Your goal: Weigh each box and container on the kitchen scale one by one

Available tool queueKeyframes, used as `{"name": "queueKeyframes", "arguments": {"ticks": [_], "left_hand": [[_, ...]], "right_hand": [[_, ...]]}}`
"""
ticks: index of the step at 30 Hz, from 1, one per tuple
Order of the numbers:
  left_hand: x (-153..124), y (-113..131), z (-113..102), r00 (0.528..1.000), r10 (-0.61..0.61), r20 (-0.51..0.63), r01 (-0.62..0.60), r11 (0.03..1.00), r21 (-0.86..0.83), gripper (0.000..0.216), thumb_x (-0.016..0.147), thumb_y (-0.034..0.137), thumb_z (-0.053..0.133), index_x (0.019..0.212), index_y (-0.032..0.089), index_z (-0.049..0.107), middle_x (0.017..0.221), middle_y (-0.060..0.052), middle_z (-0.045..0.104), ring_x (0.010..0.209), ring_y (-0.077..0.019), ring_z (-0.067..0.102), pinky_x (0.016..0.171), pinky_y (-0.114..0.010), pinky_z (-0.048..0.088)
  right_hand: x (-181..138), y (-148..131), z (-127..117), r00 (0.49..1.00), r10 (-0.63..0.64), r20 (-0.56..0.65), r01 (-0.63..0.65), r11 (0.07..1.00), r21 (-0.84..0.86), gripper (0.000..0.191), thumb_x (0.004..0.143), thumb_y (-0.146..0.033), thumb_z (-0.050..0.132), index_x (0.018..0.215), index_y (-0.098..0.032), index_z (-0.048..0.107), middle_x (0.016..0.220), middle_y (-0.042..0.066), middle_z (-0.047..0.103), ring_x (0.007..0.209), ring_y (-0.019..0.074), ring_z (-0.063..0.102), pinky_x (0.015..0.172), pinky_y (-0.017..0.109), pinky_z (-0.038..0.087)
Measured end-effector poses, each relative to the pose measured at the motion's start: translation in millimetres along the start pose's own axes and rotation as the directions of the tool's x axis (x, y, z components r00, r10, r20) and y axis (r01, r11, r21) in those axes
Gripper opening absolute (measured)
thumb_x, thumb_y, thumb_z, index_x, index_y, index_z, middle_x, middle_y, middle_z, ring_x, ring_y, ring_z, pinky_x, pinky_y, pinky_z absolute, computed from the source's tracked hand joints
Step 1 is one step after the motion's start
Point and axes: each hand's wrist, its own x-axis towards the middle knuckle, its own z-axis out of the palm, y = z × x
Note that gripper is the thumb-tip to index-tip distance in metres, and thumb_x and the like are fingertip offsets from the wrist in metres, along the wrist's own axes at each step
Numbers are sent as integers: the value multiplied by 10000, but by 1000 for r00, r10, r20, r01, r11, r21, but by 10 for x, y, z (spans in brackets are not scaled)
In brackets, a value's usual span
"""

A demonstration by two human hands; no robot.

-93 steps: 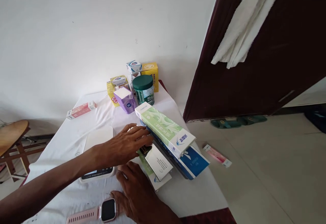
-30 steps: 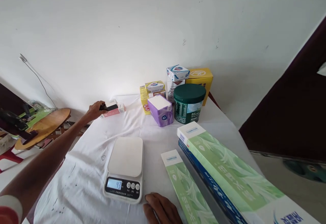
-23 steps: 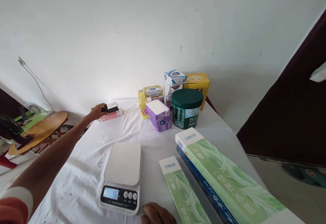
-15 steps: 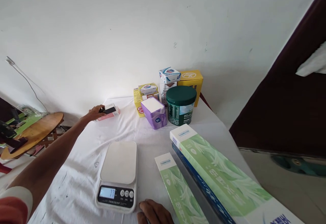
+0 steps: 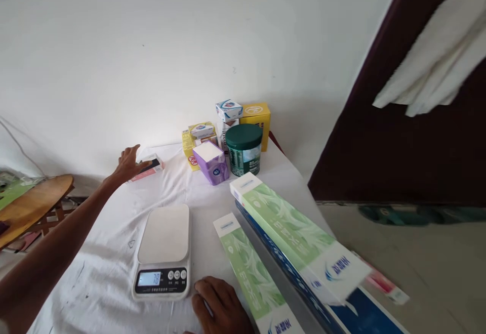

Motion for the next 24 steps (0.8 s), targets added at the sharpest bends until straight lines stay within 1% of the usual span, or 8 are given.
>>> {"name": "queueKeyframes", "arguments": {"ticks": [3, 5, 8, 10, 13, 15, 18, 24], "left_hand": [[-407, 545, -67, 963, 269, -22, -270, 956, -111, 393, 951, 426, 632, 1276, 221, 549, 1311, -104, 613, 1216, -256, 598, 1045, -415, 494], [-803, 971, -75, 775, 629, -66, -621, 737, -265, 347, 959, 415, 664, 1220, 201, 584, 1205, -99, 668, 1126, -243, 633, 991, -412, 519], [-1380, 1581, -4, 453, 890, 58, -825, 443, -352, 558, 909, 333, 753, 1386, 179, 506, 1327, -125, 635, 1227, -265, 594, 1028, -420, 499], [-1629, 1893, 101, 316, 938, 145, -874, 347, -339, 738, 818, 296, 840, 1435, 145, 465, 1397, -149, 590, 1272, -299, 565, 1072, -429, 463], [-1758, 2161, 283, 200, 956, 213, -932, 253, -261, 488, 935, 209, 660, 1387, 114, 506, 1331, -148, 617, 1230, -294, 576, 1081, -433, 424], [-1741, 2230, 361, 186, 953, 239, -948, 238, -212, 312, 984, 158, 528, 1291, 118, 563, 1224, -134, 652, 1151, -276, 600, 1050, -428, 425], [-1682, 2235, 316, 224, 936, 272, -935, 285, -211, 233, 962, 190, 595, 1186, 127, 589, 1162, -116, 657, 1091, -274, 610, 1021, -428, 440], [-1653, 2034, -323, 392, 884, 256, -818, 462, -343, 430, 947, 263, 692, 1314, 154, 496, 1233, -115, 632, 1162, -276, 591, 1037, -455, 465]], "right_hand": [[30, -54, -104, 983, 64, 173, -72, 997, 42, 257, 1006, -437, 578, 1045, -192, 645, 1096, 86, 737, 1050, 225, 655, 916, 332, 534], [43, -83, -168, 968, 94, 233, -112, 992, 65, 266, 932, -410, 692, 1065, -184, 646, 1125, 93, 730, 1067, 240, 651, 940, 351, 539], [58, -115, -224, 947, 111, 302, -144, 985, 90, 311, 885, -351, 751, 1118, -171, 650, 1179, 101, 722, 1105, 258, 644, 985, 370, 537], [63, -132, -238, 932, 126, 340, -164, 983, 85, 342, 884, -337, 748, 1165, -169, 650, 1212, 108, 717, 1117, 274, 642, 997, 389, 539], [53, -155, -236, 911, 160, 379, -206, 975, 84, 385, 903, -348, 731, 1235, -180, 634, 1233, 103, 712, 1115, 280, 644, 995, 401, 541], [35, -166, -225, 908, 181, 377, -235, 967, 101, 374, 909, -352, 730, 1231, -188, 631, 1223, 90, 710, 1112, 271, 642, 1000, 398, 535], [13, -179, -208, 918, 189, 350, -245, 961, 125, 340, 902, -368, 742, 1172, -189, 639, 1216, 84, 700, 1112, 268, 632, 1014, 402, 525], [63, -208, -264, 901, 185, 393, -266, 950, 164, 345, 897, -339, 747, 1176, -162, 646, 1251, 100, 675, 1168, 273, 596, 1072, 402, 501]]}}
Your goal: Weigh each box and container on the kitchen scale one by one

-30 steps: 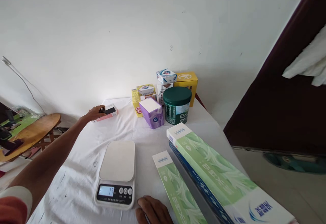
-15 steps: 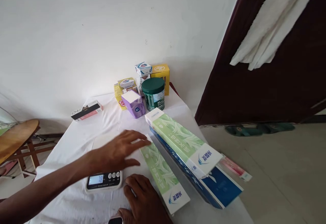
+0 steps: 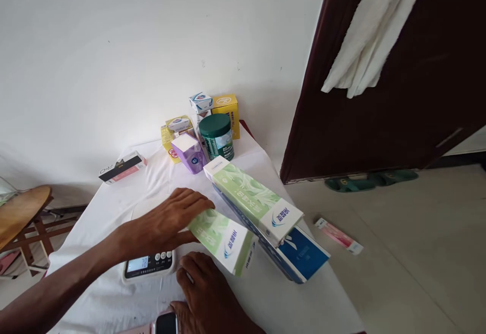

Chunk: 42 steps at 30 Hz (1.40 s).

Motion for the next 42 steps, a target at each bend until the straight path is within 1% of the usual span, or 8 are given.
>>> {"name": "queueKeyframes", "arguments": {"ticks": [4, 7, 10, 16, 24, 31, 37, 42], "left_hand": [[-346, 19, -362, 987, -75, -143, 65, 995, -70, 458, 1010, 316, 610, 1414, 221, 416, 1319, -98, 597, 1242, -239, 562, 1066, -426, 466], [-610, -66, -467, 965, -171, -198, 174, 985, 0, 510, 1023, 359, 582, 1482, 251, 387, 1378, -102, 565, 1281, -254, 538, 1086, -441, 458], [-862, -249, -374, 949, -254, -187, 274, 957, 93, 598, 1011, 403, 598, 1539, 266, 352, 1386, -117, 565, 1279, -293, 534, 1092, -497, 439], [-1234, -633, 90, 906, -421, -47, 424, 900, 99, 592, 954, 344, 699, 1481, 269, 439, 1233, -83, 630, 1128, -280, 591, 1004, -466, 456], [-1309, -620, 157, 861, -507, -36, 508, 860, 52, 762, 881, 344, 787, 1530, 277, 394, 1294, -92, 622, 1189, -296, 567, 1046, -483, 442], [-1527, -723, -5, 805, -560, -196, 568, 823, -18, 597, 1013, 541, 553, 1539, 340, 354, 1439, -78, 538, 1307, -270, 527, 1098, -463, 425], [-1405, -624, 129, 853, -510, -114, 510, 860, -32, 726, 904, 512, 734, 1495, 256, 398, 1403, -120, 558, 1299, -309, 521, 1094, -519, 437], [-1361, -605, 299, 851, -520, -74, 522, 853, 9, 667, 852, 273, 809, 1419, 215, 464, 1296, -109, 621, 1187, -300, 587, 1037, -501, 492]], "right_hand": [[25, -20, -74, 999, -12, 37, 11, 1000, 20, 321, 955, -312, 659, 1223, -136, 650, 1278, 130, 676, 1197, 277, 591, 1066, 408, 513], [38, -27, -112, 999, -10, 50, 9, 1000, 19, 322, 970, -302, 635, 1237, -124, 657, 1274, 140, 684, 1197, 286, 598, 1080, 446, 508], [44, -38, -141, 999, 1, 35, -3, 999, 50, 300, 960, -274, 651, 1226, -137, 667, 1277, 128, 689, 1212, 277, 596, 1084, 434, 510], [60, -73, -196, 998, 54, 28, -57, 990, 131, 251, 914, -231, 692, 1155, -162, 683, 1248, 116, 689, 1194, 256, 604, 1056, 402, 530], [101, -20, -285, 977, 211, -12, -193, 912, 362, 151, 991, -301, 596, 1084, -206, 666, 1114, 82, 689, 1045, 209, 661, 908, 323, 556], [124, 13, -367, 904, 428, 2, -385, 810, 443, 346, 1070, -425, 460, 793, -234, 542, 806, -10, 609, 718, 132, 602, 689, 248, 484], [128, 38, -350, 901, 431, -36, -387, 840, 380, 384, 1062, -439, 467, 732, -242, 482, 718, -20, 565, 614, 127, 565, 601, 227, 470], [142, 67, -409, 964, 266, -15, -248, 918, 308, 320, 1061, -382, 442, 799, -249, 568, 765, 10, 626, 671, 144, 639, 666, 205, 530]]}}
